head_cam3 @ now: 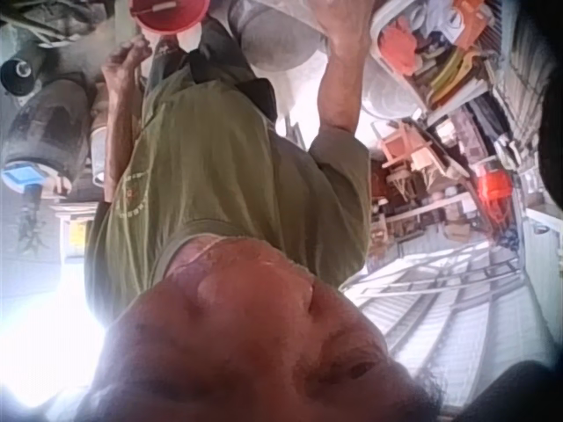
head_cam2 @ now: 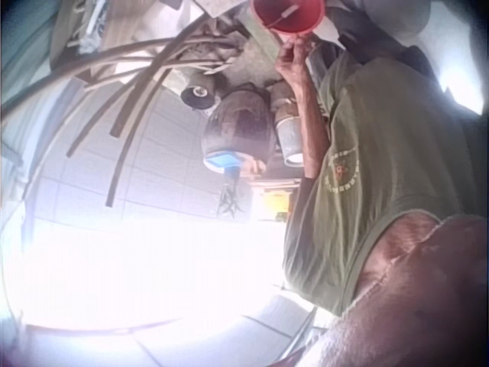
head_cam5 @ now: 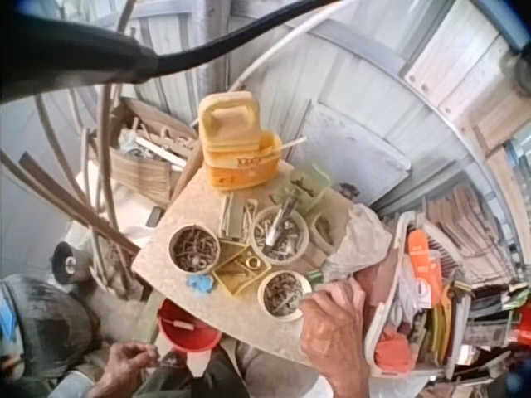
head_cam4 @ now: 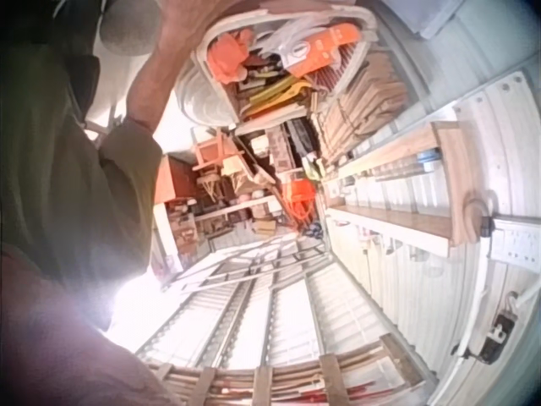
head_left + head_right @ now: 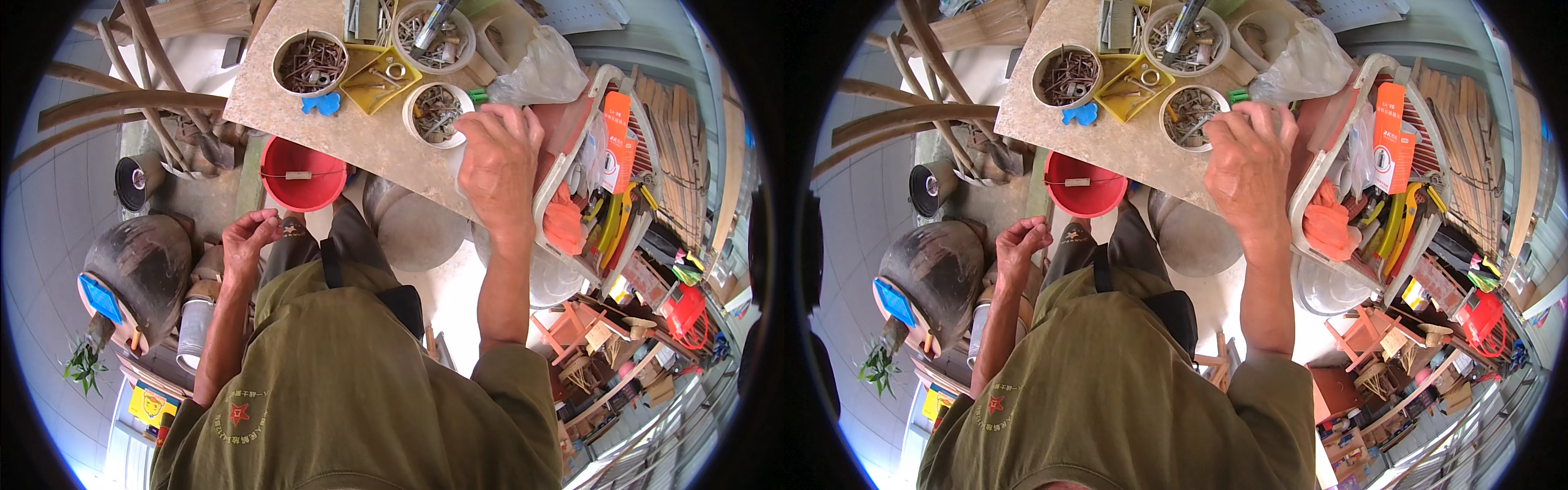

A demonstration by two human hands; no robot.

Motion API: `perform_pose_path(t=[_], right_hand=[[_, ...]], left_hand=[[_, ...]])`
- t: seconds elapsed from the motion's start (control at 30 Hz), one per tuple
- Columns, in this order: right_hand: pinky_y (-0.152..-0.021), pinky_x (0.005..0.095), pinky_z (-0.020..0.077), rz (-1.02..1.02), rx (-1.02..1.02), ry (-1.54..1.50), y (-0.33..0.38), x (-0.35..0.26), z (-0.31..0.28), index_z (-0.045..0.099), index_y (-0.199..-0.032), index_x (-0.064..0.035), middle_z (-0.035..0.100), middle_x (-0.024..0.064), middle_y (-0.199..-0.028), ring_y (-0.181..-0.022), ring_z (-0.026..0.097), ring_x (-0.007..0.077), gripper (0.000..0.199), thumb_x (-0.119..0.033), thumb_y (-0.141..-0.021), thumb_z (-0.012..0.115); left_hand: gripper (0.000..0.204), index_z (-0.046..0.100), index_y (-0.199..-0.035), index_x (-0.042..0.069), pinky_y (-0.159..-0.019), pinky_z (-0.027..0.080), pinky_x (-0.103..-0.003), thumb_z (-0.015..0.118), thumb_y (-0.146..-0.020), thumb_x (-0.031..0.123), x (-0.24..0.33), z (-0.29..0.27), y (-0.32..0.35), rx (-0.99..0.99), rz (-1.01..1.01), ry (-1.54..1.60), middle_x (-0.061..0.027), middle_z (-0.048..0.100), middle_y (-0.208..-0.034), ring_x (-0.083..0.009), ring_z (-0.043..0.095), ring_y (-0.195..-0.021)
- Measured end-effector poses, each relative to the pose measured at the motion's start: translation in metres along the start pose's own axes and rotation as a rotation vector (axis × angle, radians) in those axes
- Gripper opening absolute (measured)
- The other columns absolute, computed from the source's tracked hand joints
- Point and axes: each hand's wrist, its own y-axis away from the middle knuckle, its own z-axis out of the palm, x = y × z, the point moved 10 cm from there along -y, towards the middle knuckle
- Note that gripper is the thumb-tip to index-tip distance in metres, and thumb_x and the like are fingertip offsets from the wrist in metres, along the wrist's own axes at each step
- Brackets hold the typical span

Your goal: The person sits on a stool and disassembles a small black circular object, then walks into a workshop to gather small metal parts and tape. They handle the parts and tape, preparing them for assembly.

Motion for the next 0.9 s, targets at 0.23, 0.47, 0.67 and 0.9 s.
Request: perform_pose_path(t=[0.23,0.47,0.67,0.9], right_hand=[[-0.115,0.0668,0.0319,-0.097,-0.122,-0.033,0.009,-0.019,0.033,0.071,-0.084,-0.0006,0.07,0.0101,-0.095,-0.116,0.063,0.0317,0.013,-0.007,-0.085,0.059],[-0.116,0.0728,0.0283,-0.088,-0.147,0.012,0.008,-0.023,0.038,0.066,-0.078,-0.001,0.067,0.0135,-0.085,-0.117,0.064,0.0356,0.008,-0.005,-0.081,0.061],[-0.119,0.0702,0.0262,-0.041,-0.197,0.061,0.013,-0.014,0.03,0.071,-0.089,-0.002,0.071,0.0098,-0.093,-0.122,0.063,0.0318,0.014,0.004,-0.078,0.062],[-0.121,0.07,0.0242,-0.048,-0.215,0.075,0.008,-0.015,0.047,0.075,-0.1,-0.0004,0.075,0.0108,-0.107,-0.131,0.06,0.0309,0.022,0.003,-0.082,0.063]], left_hand=[[0.023,0.074,-0.116,-0.003,-0.081,0.057,-0.027,0.076,-0.098,0.011,0.0,0.0,-0.001,0.002,-0.006,-0.009,-0.0062,0.076,-0.097,-0.0112,0.07,-0.082],[0.023,0.074,-0.118,-0.004,-0.08,0.058,-0.027,0.076,-0.099,0.009,-0.004,-0.002,-0.004,-0.001,-0.004,0.005,-0.0066,0.076,-0.096,-0.0114,0.07,-0.082],[0.024,0.073,-0.118,-0.005,-0.08,0.058,-0.027,0.076,-0.099,0.01,-0.008,-0.001,-0.005,0.014,-0.026,0.005,-0.0067,0.077,-0.095,-0.0112,0.069,-0.082],[0.025,0.073,-0.118,-0.004,-0.079,0.057,-0.026,0.076,-0.099,0.012,-0.011,0.002,-0.01,-0.007,-0.025,-0.009,-0.0066,0.077,-0.095,-0.0113,0.07,-0.081]])
